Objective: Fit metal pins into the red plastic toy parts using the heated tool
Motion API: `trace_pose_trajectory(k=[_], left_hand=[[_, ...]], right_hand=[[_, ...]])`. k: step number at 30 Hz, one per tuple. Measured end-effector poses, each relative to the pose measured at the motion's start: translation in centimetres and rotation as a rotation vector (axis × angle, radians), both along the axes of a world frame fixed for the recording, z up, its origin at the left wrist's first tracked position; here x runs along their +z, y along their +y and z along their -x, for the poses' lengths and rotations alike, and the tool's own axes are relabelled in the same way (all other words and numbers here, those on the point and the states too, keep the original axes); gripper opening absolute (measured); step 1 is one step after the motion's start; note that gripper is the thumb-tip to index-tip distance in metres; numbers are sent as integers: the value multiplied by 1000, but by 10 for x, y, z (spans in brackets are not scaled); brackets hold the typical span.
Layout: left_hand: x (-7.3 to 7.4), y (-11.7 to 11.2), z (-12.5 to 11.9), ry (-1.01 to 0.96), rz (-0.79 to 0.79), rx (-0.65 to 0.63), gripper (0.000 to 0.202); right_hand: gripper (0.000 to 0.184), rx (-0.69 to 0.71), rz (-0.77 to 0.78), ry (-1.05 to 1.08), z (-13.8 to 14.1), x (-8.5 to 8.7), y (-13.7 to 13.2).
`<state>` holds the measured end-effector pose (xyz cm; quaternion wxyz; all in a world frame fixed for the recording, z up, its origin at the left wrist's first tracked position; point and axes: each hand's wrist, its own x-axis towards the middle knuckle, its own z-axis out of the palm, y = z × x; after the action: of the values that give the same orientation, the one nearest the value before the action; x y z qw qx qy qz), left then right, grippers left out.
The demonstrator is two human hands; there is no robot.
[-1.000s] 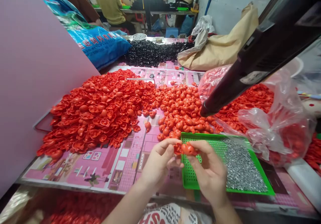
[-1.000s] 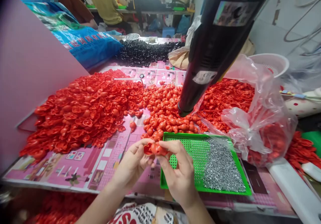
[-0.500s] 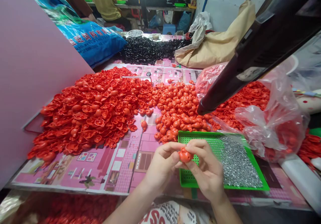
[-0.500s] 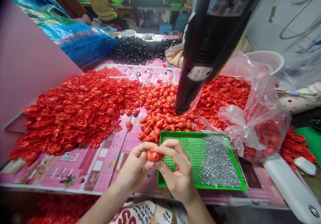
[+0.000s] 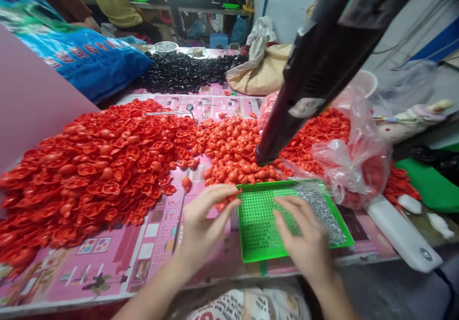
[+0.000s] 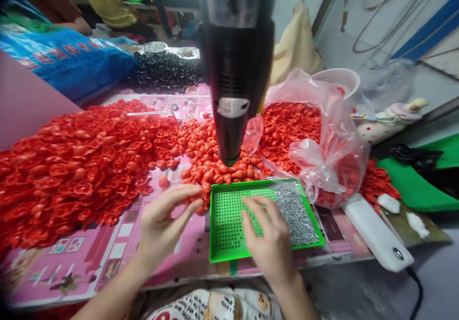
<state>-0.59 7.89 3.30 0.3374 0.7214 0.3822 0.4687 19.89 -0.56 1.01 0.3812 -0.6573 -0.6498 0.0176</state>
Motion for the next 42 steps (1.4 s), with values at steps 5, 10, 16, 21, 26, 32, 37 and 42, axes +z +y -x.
trace_pose_trajectory(k=[5, 10, 16, 21, 26, 32, 37, 42], left_hand=[[-8, 67, -5, 334, -298, 12, 19], [-13, 80, -16, 478, -333, -2, 39], [2, 41, 10, 358, -336, 95, 31], [-11, 31, 44, 284, -258, 262, 21], [-29, 41, 64, 234, -183, 398, 15], [-37, 45, 71, 193, -179, 424, 10], [-38, 41, 76, 188, -156, 424, 9], [-37, 40, 76, 181, -143, 398, 11]], right_hand=[[35, -122, 306, -340, -74, -24, -11], [37, -33, 389, -372, -83, -30, -18], [23, 28, 449, -368, -80, -22, -17], [29, 116, 462, -394, -90, -23, -3], [37, 138, 403, -393, -76, -23, 20], [22, 376, 342, -300, -29, -12, 37], [29, 318, 328, -262, -67, -6, 9], [45, 86, 472, -363, -112, -24, -22]])
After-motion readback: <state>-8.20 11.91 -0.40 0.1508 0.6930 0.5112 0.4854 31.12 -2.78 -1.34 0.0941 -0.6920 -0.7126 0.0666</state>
